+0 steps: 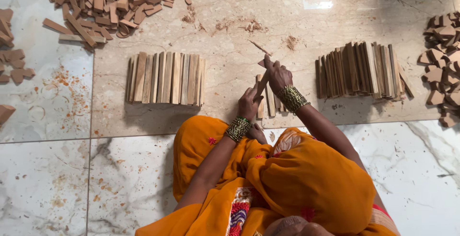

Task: The person sits on the floor and sorts small cut wooden pieces, picking individual sticks and placing them into separate piles by type. They occasionally square up and reposition the growing stacks of light and dark wood pieces with their hands.

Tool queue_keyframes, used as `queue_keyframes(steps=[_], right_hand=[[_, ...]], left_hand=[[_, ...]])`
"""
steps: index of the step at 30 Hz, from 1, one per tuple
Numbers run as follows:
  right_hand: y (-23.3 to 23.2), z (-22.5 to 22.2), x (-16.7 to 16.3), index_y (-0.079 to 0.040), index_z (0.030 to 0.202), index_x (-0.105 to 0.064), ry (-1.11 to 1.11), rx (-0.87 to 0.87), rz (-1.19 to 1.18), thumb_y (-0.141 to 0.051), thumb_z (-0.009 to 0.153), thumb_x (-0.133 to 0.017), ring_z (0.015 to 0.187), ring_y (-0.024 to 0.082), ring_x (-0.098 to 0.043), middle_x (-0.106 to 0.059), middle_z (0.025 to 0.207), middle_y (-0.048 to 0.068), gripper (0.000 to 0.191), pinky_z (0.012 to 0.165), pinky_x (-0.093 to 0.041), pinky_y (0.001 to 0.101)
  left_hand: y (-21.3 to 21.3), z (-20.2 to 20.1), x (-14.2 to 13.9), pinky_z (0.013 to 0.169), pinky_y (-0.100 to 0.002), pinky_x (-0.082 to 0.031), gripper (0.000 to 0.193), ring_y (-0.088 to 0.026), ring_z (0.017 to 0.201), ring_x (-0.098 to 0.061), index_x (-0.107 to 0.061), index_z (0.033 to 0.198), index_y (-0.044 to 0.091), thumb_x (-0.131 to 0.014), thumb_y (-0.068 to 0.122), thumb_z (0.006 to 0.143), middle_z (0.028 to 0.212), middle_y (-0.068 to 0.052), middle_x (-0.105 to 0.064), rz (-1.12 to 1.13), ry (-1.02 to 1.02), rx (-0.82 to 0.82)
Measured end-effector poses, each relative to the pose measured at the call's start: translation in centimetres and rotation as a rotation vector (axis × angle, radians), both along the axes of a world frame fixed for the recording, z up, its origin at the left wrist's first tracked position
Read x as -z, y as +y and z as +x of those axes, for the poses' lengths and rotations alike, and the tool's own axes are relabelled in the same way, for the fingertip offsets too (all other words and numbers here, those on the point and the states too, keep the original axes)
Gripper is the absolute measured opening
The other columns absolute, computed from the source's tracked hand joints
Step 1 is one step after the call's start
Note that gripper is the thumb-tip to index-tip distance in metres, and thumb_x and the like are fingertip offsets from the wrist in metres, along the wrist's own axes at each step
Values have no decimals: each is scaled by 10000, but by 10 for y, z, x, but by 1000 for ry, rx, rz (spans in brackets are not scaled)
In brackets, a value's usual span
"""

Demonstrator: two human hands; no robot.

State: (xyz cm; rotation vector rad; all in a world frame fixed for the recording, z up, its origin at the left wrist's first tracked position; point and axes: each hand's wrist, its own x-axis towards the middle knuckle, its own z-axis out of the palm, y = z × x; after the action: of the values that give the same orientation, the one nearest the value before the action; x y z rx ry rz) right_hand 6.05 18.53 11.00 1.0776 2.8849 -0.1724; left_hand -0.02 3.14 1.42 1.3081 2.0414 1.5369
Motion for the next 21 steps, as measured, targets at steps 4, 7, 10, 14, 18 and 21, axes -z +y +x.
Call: queue_keyframes(steps=[4, 7, 10, 14, 18, 21], right_hand=[[-30, 3, 8, -130, 1542, -367, 183, -217, 485, -227, 932, -641, 824, 331, -721, -619, 1236, 327, 676, 527, -599, 383], [-27, 3, 9, -158, 1505, -405, 165, -133, 149, -183, 923, -622, 809, 320, -722, -680, 1123, 225, 621, 453, -589, 374], [13, 6, -7, -244, 1574, -418, -39, 134, -199, -161, 1116, -468, 718, 259, -731, -753, 999, 147, 468, 577, -592, 367], [36, 19, -20, -188, 1475, -547, 329, -92, -135, 56, 936, -476, 760, 252, -739, -758, 1125, 136, 596, 534, -581, 375], [19, 22, -25, -158, 1304, -643, 400, -302, 14, -59, 925, -553, 890, 266, -741, -768, 1172, 91, 402, 669, -591, 421], [16, 21, -21, -142, 1232, -684, 141, -413, -153, -175, 1008, -604, 952, 265, -730, -763, 1136, 97, 241, 842, -592, 437]], left_hand=[[3, -2, 8, 758, -429, -585, 348, -382, 895, -688, -645, 1168, -6, -791, 140, 888, 1018, -188, -674, -10, 74, -21], [2, -1, 13, 753, -429, -588, 314, -376, 895, -698, -657, 1144, -2, -796, 153, 909, 1034, -177, -683, -20, 99, -4], [1, -1, 10, 727, -416, -594, 384, -357, 864, -714, -655, 1207, -9, -784, 146, 880, 1073, -178, -698, 16, -14, 21], [6, -8, 2, 742, -379, -623, 496, -300, 844, -754, -640, 1249, 29, -848, 249, 856, 1021, -154, -719, -135, -187, -70], [5, -12, -9, 736, -423, -600, 441, -329, 841, -732, -707, 1232, 83, -825, 236, 836, 1015, -139, -745, 10, 95, 57], [-1, -16, -13, 679, -423, -587, 443, -317, 796, -731, -735, 1189, 122, -835, 299, 796, 963, -117, -756, -88, 156, 55]])
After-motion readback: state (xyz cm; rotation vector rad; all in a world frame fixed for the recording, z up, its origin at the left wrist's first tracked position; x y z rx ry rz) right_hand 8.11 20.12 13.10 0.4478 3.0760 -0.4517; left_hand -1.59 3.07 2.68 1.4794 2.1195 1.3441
